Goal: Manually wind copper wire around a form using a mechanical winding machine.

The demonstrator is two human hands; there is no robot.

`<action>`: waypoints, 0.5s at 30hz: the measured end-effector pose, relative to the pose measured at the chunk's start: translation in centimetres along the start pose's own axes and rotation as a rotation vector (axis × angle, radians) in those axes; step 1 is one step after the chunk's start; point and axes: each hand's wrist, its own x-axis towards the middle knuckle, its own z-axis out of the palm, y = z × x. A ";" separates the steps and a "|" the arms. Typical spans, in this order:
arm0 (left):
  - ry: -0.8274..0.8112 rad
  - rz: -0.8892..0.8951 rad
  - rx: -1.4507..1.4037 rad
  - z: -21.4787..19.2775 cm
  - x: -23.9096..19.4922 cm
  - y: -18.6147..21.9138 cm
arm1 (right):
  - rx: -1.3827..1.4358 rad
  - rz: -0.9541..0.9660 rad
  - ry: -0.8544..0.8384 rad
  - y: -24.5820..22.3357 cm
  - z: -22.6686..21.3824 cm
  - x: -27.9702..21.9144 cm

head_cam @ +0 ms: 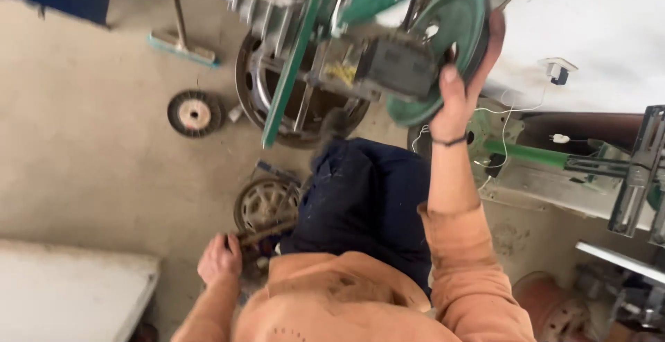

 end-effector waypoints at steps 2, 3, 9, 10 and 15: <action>0.023 0.012 0.001 -0.7 1.6 0.9 | 0.046 0.005 0.058 -0.2 0.9 0.8; -0.025 -0.033 0.005 -0.8 1.2 0.8 | 0.082 0.027 0.079 -0.2 1.0 0.2; -0.128 0.050 -0.076 6.8 6.3 -7.4 | 0.063 0.059 0.043 -1.0 1.0 0.4; -0.179 0.096 -0.084 7.8 7.2 -8.4 | 0.114 0.086 0.018 -1.0 0.9 0.2; -0.298 0.204 -0.149 -1.7 23.6 -1.4 | 0.045 -0.055 0.066 0.7 1.0 -0.1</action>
